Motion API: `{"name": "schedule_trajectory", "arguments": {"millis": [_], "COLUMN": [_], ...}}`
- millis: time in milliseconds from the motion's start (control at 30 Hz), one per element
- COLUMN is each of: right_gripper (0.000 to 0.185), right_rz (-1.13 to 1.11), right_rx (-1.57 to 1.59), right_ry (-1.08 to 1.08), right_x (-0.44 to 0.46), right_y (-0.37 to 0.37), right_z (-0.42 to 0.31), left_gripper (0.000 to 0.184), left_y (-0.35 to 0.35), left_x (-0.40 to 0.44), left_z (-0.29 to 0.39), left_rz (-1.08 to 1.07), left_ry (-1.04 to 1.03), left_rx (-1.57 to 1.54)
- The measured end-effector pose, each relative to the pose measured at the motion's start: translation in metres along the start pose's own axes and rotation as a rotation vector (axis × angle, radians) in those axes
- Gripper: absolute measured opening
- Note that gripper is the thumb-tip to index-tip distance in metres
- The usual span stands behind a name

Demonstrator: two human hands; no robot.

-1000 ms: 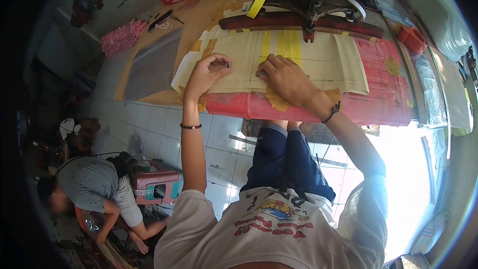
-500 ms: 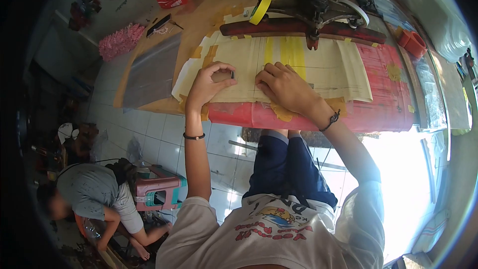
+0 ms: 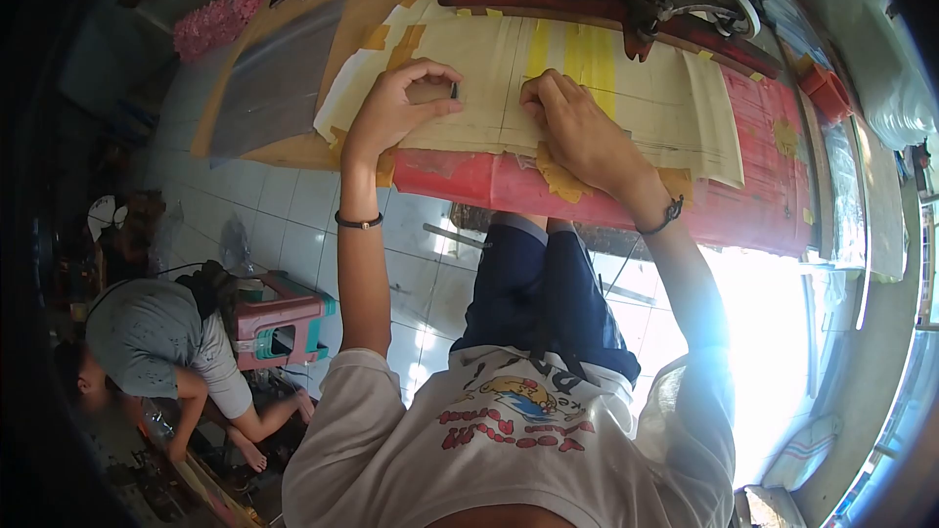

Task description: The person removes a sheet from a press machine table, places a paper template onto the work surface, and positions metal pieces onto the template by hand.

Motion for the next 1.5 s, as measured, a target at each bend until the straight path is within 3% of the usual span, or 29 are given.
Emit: {"name": "schedule_trajectory", "arguments": {"millis": [267, 367, 467, 767, 1000, 1133, 1233, 1267, 1500], "right_gripper": [0.010, 0.008, 0.015, 0.018, 0.021, 0.017, 0.017, 0.018, 0.016], "right_rz": [0.095, 0.155, 0.270, 0.307, 0.265, 0.132, -0.106, -0.168, -0.040], "right_rx": [0.098, 0.285, 0.450, 1.085, 0.855, 0.072, -0.071, -0.073, -0.011], "right_ry": [-0.070, -0.217, -0.226, -0.361, -0.462, -0.330, -0.120, -0.150, -0.118], "right_x": [-0.003, -0.007, -0.013, -0.012, -0.045, -0.049, -0.051, -0.054, -0.062], "right_y": [0.009, 0.012, 0.013, 0.032, 0.069, 0.091, 0.070, 0.062, 0.057], "right_z": [0.005, 0.012, 0.024, 0.008, 0.005, 0.010, 0.013, 0.018, 0.027], "left_gripper": [0.028, 0.026, 0.025, 0.023, 0.022, 0.020, 0.020, 0.020, 0.020], "left_y": [0.000, -0.001, 0.000, 0.000, -0.002, -0.008, -0.009, -0.009, -0.008], "left_x": [0.001, 0.001, 0.000, 0.000, -0.002, -0.003, -0.003, -0.002, -0.004], "left_z": [-0.006, -0.005, -0.007, -0.004, 0.009, 0.012, 0.014, 0.014, 0.014], "left_rz": [0.002, 0.000, -0.002, 0.067, 0.148, 0.138, 0.116, 0.112, 0.123], "left_ry": [-0.017, -0.024, -0.009, -0.033, -0.144, -0.182, -0.163, -0.161, -0.158], "left_rx": [-0.036, -0.047, -0.072, -0.026, 0.195, 0.212, 0.220, 0.231, 0.222]}}
Point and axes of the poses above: each hand's wrist, its own x-axis towards the middle knuckle, its own y-axis out of the back of the hand, z = x × y, the point moved 6 cm from there along x, towards the middle knuckle, and after that the axes turned 6 degrees about y, right-handed, at the moved point
